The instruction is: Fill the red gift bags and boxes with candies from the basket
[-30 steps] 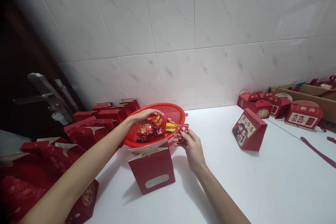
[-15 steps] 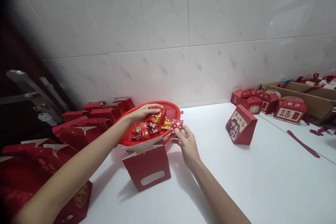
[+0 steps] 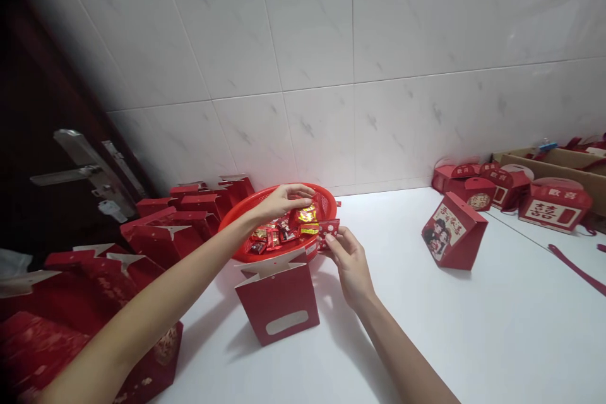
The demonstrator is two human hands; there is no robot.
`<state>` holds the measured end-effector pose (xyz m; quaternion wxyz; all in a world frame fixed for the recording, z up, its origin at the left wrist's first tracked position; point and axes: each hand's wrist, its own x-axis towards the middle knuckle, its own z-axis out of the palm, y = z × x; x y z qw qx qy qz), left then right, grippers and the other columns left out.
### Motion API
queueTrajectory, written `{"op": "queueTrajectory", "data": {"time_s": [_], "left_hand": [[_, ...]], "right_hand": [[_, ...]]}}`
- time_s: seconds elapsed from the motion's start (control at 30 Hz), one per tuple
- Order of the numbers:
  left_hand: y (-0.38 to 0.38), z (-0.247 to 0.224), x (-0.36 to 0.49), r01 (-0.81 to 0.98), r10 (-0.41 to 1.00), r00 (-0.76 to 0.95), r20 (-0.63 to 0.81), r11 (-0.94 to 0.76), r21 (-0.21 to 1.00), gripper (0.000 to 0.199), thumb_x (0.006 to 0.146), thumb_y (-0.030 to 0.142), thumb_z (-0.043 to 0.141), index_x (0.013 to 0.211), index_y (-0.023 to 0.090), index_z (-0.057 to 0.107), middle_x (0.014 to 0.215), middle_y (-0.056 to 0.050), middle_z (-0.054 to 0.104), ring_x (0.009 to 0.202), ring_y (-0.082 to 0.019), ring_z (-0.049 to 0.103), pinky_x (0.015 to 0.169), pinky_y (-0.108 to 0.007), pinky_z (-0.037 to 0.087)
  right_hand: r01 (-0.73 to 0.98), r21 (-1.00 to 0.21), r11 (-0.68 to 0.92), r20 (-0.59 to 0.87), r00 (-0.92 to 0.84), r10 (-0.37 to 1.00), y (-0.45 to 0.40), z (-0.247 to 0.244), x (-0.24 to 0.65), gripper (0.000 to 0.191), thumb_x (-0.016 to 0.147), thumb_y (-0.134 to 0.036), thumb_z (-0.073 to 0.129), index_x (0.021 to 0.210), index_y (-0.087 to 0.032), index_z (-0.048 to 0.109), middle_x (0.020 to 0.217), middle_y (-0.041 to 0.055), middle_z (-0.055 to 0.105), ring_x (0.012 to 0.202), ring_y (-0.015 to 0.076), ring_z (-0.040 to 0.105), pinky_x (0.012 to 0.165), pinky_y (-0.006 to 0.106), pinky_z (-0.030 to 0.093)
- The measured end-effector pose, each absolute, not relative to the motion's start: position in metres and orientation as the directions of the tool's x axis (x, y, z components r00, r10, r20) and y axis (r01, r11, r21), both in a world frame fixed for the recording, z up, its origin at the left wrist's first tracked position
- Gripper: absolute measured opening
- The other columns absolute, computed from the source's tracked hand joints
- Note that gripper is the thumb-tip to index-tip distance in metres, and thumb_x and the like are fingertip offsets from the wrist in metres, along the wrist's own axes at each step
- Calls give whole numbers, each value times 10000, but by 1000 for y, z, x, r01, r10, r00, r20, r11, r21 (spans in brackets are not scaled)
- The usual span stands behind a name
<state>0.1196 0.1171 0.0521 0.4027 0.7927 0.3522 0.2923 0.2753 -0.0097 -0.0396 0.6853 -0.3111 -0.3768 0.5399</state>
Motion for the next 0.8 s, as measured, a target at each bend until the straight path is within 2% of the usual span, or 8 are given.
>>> {"op": "queueTrajectory", "data": {"time_s": [0.2,0.33,0.4,0.47,0.53,0.63,0.7,0.8], "left_hand": [[91,51,143,231,633,730,259,-584,778,210,800,309,738,954,172,701,1029,-76,709,1002,-211,643,888,-355,513],[98,63,130,190,625,767,148,-440,878,385,799,401,747,1103,177,675,1125,-109,690,1005,-218,658,858,-347,532],[111,69,112,277,671,741,38,-357,892,442,815,509,699,1105,176,675,1109,-120,694,940,-224,682,795,-343,554],[124,69,92,563,741,656,-146,-351,748,429,790,569,686,951,172,711,982,-108,712,837,-225,686,700,-321,558],[133,60,76,876,785,462,-412,-333,348,395,665,560,782,779,186,726,792,-89,707,705,-238,670,604,-319,542],[134,35,66,940,802,336,-494,-318,124,316,459,372,911,553,178,680,550,-75,636,585,-268,645,574,-358,538],[130,16,69,941,811,308,-497,-335,35,249,515,334,869,551,174,682,544,-86,643,615,-291,660,627,-391,557],[126,-2,78,915,838,310,-449,-391,-99,188,563,266,808,689,149,731,727,-139,725,789,-341,695,766,-427,566]], "right_hand": [[-578,-780,242,213,119,970,-10,-38,276,271,725,-398,841,932,-250,747,988,25,703,921,192,629,871,346,538],[-649,-725,232,169,159,973,-9,-36,282,251,686,-356,873,864,-229,749,887,6,680,839,156,607,835,314,531],[-681,-697,226,132,188,973,-7,-35,285,246,657,-338,890,810,-219,736,819,-11,663,781,134,593,798,286,525],[-693,-684,229,102,220,970,-6,-35,286,268,618,-327,908,778,-211,726,811,-15,662,763,125,589,766,268,522],[-690,-685,235,84,246,966,-5,-35,287,301,583,-332,922,772,-205,726,836,-12,666,767,126,590,749,263,526],[-672,-700,244,89,256,962,-4,-37,285,302,583,-351,923,750,-199,722,821,-12,652,759,125,583,728,259,531],[-647,-719,255,109,257,960,-5,-38,283,288,604,-364,913,733,-197,717,794,-11,640,744,127,577,719,264,532],[-617,-742,263,124,259,958,-5,-40,282,298,611,-386,910,739,-195,719,795,-5,641,745,133,575,717,276,535]]}}
